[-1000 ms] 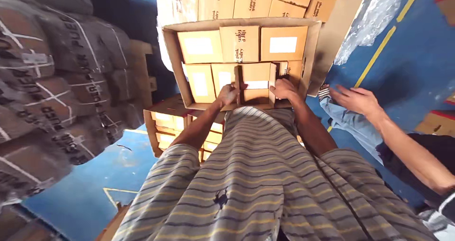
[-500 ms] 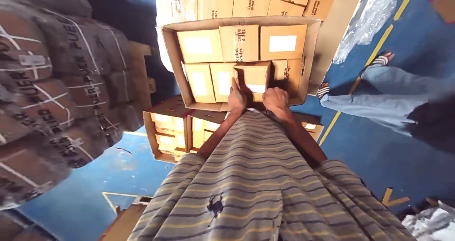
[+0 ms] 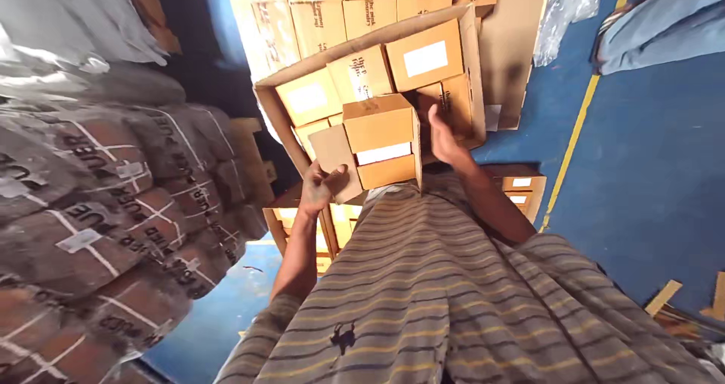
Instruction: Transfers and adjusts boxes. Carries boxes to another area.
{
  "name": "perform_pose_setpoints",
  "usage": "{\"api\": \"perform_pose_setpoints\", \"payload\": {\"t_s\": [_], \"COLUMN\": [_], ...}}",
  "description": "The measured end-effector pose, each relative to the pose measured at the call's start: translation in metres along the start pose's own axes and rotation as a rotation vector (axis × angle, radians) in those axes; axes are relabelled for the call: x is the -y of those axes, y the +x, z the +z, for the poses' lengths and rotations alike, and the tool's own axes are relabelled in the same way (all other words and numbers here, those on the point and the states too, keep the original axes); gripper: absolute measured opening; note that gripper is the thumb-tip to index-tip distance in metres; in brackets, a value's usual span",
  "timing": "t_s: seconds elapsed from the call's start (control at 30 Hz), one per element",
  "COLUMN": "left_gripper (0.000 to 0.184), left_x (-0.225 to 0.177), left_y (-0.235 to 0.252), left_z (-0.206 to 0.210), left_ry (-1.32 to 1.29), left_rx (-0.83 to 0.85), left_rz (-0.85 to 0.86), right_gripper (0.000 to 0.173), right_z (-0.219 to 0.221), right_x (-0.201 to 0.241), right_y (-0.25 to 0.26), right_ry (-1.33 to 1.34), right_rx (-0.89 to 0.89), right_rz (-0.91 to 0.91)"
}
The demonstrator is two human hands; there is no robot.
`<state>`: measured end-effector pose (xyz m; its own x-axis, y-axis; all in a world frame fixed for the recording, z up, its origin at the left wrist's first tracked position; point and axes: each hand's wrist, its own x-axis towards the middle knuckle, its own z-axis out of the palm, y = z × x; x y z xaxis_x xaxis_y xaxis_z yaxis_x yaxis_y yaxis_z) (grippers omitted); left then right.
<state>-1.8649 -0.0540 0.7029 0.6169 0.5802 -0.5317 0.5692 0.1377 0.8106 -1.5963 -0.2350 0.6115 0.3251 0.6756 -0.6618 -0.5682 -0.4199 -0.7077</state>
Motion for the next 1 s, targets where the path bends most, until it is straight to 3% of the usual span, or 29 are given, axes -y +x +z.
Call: {"api": "perform_pose_setpoints", "payload": {"t_s": [0.1,0.17,0.23,0.3,0.4,0.47,0.57,0.63,0.73,0.83,0.87,0.93,1.0], "left_gripper": [0.033,0.054,0.07,0.073,0.056,0.054,0.063,0.073,0.078,0.076,0.085,0.121,0.139], "left_x": [-0.032,-0.046,-0.03,-0.007,0.011,0.028,0.055,0.062,0.064,0.04,0.029,-0.004,-0.028], "left_y": [0.003,-0.004,-0.003,0.005,0.019,0.045,0.091,0.114,0.119,0.097,0.085,0.052,0.026], "left_z": [0.033,0.073,0.111,0.131,0.099,0.058,0.021,0.01,0.019,0.036,0.046,0.075,0.111], "left_ry": [0.338,0.561,0.713,0.775,0.511,0.17,-0.197,-0.299,-0.419,-0.154,-0.008,0.227,0.388], "left_rx": [-0.03,-0.069,-0.032,-0.084,-0.332,-0.421,-0.236,-0.008,0.117,0.081,0.072,0.005,-0.115], "left_rz": [-0.031,-0.064,-0.021,0.114,0.236,0.05,-0.349,-0.381,-0.293,-0.26,-0.266,-0.277,-0.279], "right_gripper": [0.069,0.073,0.076,0.077,0.081,0.08,0.08,0.081,0.079,0.074,0.071,0.061,0.056], "right_z": [0.037,0.041,0.04,0.045,0.051,0.06,0.08,0.089,0.096,0.078,0.065,0.038,0.021], "right_x": [-0.028,-0.037,-0.039,-0.038,-0.038,-0.038,-0.034,-0.028,-0.029,-0.033,-0.034,-0.035,-0.042], "right_y": [0.009,0.008,0.022,0.029,0.034,0.036,0.037,0.034,0.016,0.006,-0.001,-0.014,-0.015], "right_ry": [0.211,0.277,0.261,0.183,0.131,0.104,0.024,0.011,0.004,0.056,0.068,0.054,-0.014], "right_rx": [-0.017,0.02,0.022,-0.095,-0.226,-0.3,-0.361,-0.32,-0.15,-0.225,-0.245,-0.256,-0.332], "right_rz": [0.024,0.024,0.09,0.139,0.213,0.248,0.222,0.19,0.029,-0.094,-0.11,-0.088,-0.066]}}
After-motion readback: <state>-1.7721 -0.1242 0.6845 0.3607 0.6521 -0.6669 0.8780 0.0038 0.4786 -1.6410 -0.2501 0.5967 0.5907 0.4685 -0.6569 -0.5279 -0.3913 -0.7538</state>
